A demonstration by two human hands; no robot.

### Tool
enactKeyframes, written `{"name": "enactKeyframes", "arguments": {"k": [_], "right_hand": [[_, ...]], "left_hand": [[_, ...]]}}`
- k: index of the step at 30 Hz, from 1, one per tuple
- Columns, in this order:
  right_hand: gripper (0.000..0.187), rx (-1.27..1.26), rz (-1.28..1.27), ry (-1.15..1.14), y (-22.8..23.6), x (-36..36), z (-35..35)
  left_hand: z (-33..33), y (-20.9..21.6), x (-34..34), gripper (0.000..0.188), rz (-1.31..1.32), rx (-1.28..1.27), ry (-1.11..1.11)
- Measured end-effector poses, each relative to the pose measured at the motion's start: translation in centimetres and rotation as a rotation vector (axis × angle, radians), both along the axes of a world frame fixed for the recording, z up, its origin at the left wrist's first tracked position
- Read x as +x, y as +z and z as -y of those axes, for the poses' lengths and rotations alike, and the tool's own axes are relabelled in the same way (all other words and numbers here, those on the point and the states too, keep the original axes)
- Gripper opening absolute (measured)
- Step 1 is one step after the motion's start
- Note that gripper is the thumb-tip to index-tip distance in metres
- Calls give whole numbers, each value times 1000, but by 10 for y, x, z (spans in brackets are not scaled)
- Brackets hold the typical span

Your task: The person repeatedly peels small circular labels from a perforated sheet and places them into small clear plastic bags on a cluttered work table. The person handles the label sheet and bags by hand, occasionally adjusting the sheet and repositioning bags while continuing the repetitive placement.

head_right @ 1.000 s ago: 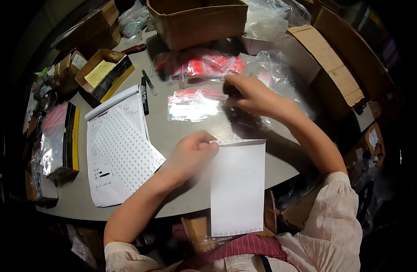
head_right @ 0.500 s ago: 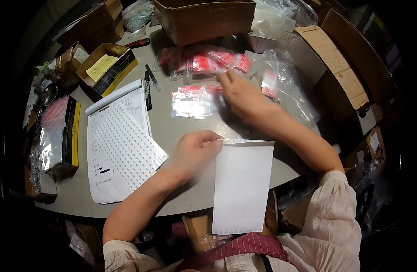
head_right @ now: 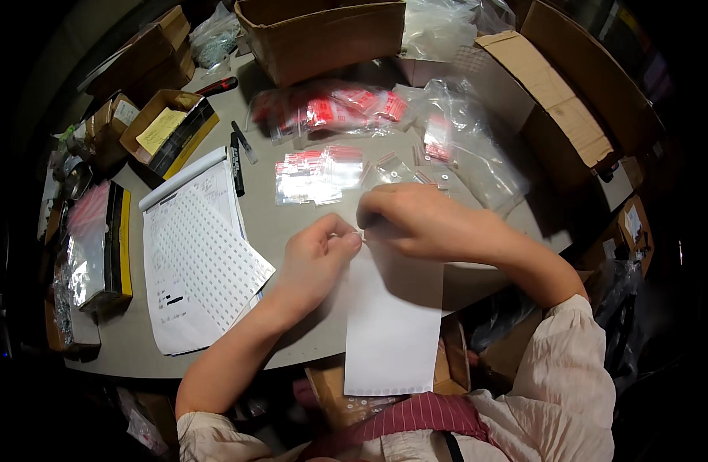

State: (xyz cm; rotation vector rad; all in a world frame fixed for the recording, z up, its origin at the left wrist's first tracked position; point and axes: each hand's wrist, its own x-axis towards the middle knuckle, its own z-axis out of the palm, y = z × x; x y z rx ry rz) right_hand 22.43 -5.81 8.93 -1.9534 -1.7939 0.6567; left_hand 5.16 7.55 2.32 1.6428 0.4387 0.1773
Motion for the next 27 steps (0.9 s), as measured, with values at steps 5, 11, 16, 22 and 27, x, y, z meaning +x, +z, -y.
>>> {"name": "enactKeyframes", "arguments": {"k": [5, 11, 16, 22, 27], "right_hand": [[22, 96, -14, 47, -5, 0, 1], [21, 240, 155, 57, -18, -9, 4], [36, 353, 364, 89, -32, -17, 10], [29, 609, 699, 166, -39, -33, 15], [21, 596, 447, 225, -40, -22, 22]], "left_hand": [[1, -1, 1, 18, 1, 19, 5], [0, -12, 2, 20, 52, -304, 7], [-5, -6, 3, 22, 3, -476, -29], [-10, -8, 5, 20, -27, -484, -42], [-10, -1, 4, 20, -79, -499, -63]]}}
